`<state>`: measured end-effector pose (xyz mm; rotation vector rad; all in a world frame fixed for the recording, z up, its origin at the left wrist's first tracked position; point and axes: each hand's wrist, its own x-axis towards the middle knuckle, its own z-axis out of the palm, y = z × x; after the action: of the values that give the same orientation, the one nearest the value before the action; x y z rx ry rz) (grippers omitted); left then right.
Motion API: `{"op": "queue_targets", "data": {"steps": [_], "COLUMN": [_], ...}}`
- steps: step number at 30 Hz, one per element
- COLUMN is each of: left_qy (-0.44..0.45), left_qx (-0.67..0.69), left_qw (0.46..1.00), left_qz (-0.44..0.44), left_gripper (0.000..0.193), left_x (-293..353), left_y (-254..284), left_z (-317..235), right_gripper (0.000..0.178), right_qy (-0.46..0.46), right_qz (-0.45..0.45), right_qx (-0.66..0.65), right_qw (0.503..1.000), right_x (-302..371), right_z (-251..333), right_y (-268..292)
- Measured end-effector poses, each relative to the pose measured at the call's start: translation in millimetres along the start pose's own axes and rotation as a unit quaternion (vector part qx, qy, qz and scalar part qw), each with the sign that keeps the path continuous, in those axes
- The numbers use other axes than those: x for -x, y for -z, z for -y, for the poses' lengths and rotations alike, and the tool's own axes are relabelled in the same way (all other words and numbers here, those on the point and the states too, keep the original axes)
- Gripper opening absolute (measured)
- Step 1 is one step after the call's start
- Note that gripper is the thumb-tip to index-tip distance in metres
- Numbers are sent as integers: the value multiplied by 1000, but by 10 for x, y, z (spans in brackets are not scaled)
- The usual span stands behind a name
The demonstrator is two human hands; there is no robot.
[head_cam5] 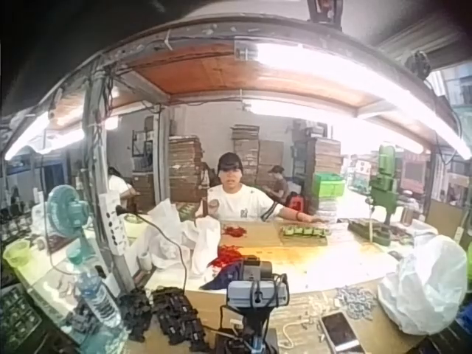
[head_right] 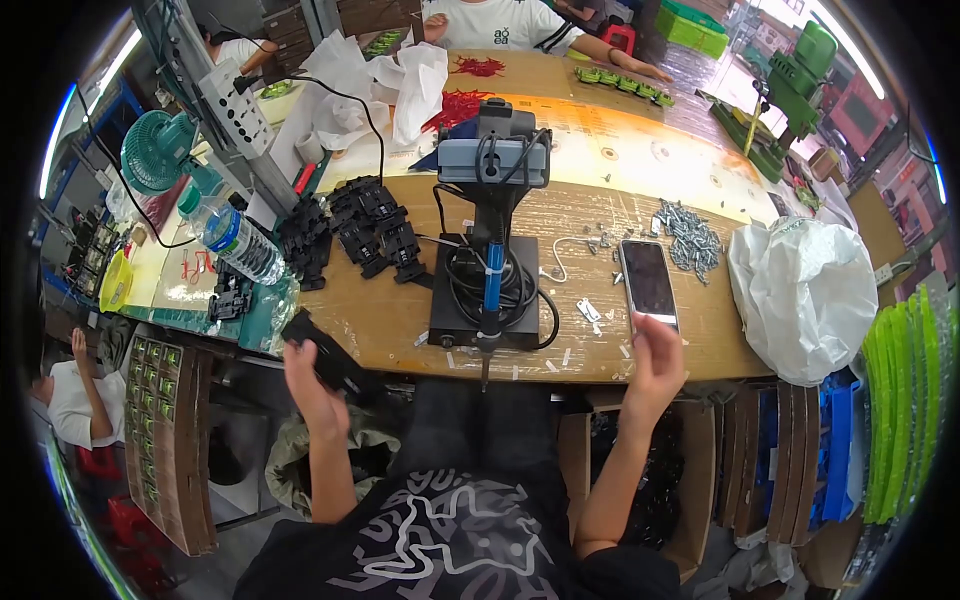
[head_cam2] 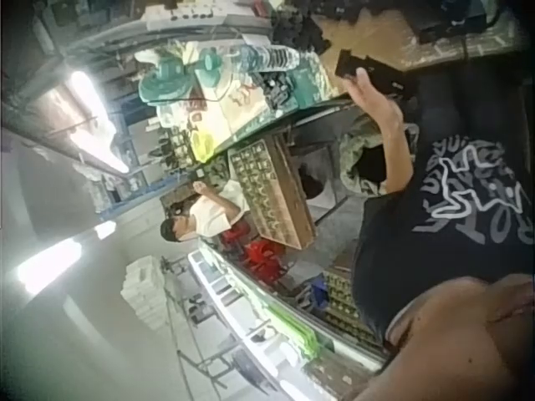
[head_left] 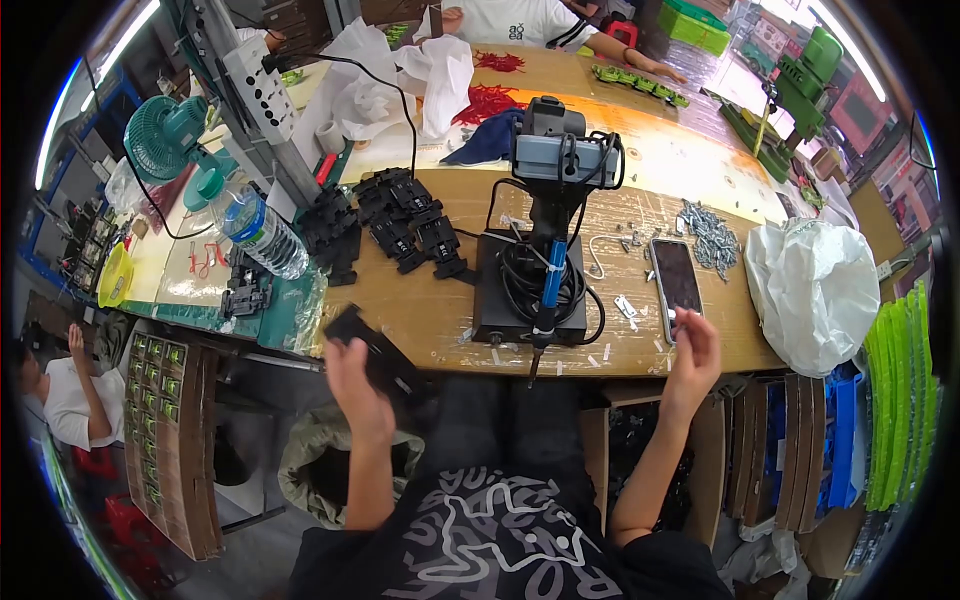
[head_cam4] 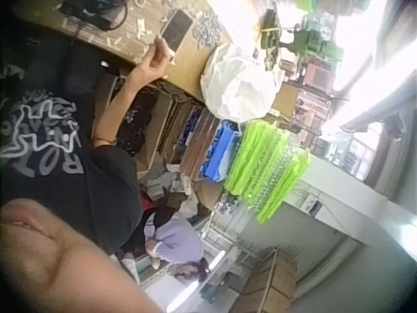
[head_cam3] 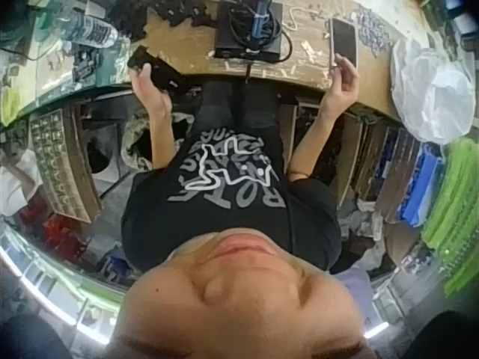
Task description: The person assembles small plastic housing components by hand at a manufacturing workstation.
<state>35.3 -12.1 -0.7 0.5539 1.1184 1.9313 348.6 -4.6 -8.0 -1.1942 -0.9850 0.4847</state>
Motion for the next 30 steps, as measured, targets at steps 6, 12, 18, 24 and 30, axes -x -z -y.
{"op": "queue_targets", "data": {"steps": [6,12,18,24,30], "left_qy": [177,171,103,46,109], "left_qx": [-50,-101,-112,-163,-98], "left_qw": [969,947,950,941,948], "left_qz": [168,252,272,294,281], "left_gripper": [38,24,23,26,23], "left_x": [673,803,876,913,924], "left_y": [-102,-502,-621,-581,-622], "left_z": [239,241,349,362,330], "right_gripper": [34,43,40,39,41], "right_qy": [-20,-14,-14,27,96], "right_qz": [105,208,249,214,221], "right_qx": [-156,-165,-198,-139,-33], "right_qw": [982,964,948,967,970], "right_x": [589,682,711,732,759], "right_z": [386,464,472,471,427], "right_y": [-309,-428,-481,-471,-441]}}
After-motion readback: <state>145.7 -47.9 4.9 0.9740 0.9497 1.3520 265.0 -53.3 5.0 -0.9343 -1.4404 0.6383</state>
